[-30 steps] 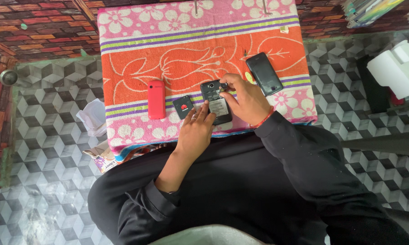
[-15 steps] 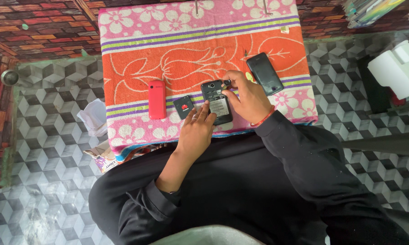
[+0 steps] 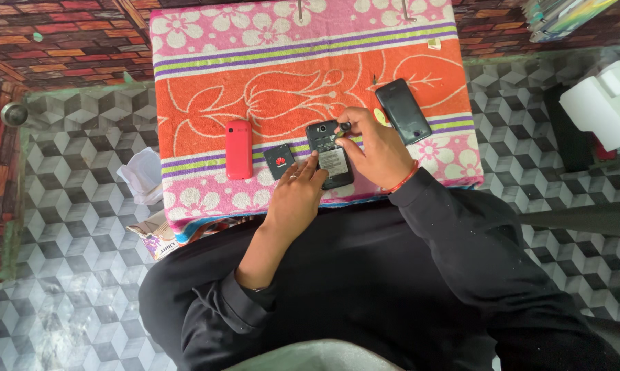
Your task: The person sits at a towel-covered bench and disassembles mobile phones. They use a screwdriver to remove screws, pry open a phone's back cover, remove the battery and internal boards, and set the opened phones and parts on the bench.
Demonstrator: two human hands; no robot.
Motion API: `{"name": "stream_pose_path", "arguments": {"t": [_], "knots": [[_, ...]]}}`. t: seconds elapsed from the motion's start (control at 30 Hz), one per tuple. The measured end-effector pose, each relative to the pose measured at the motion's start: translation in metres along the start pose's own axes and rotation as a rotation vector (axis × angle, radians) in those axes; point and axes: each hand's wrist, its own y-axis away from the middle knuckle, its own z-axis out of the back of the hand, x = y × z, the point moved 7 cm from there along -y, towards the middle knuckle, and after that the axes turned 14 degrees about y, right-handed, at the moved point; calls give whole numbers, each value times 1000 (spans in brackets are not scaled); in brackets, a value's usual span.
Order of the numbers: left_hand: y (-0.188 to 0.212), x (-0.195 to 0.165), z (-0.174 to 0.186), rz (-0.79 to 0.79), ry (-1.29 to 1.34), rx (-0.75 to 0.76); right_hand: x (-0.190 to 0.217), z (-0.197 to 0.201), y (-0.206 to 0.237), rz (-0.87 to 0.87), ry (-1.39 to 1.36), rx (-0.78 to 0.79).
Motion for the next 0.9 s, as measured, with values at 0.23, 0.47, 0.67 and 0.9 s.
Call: {"name": "stream_pose_path", "arguments": {"t": [0.23,0.47,0.67,0.9], "knots": [[-10,5,16,43,-47,-13,7,-9,0,-19,-102,139],[-14,25,10,367,-84,224,8,-15,1,-74,-208,291],[-27,23,4,424,-124,248,-6,-16,-4,-143,-245,142],[-37,20,7,477,-153,325,-15,-24,-8,-195,-329,0]]}}
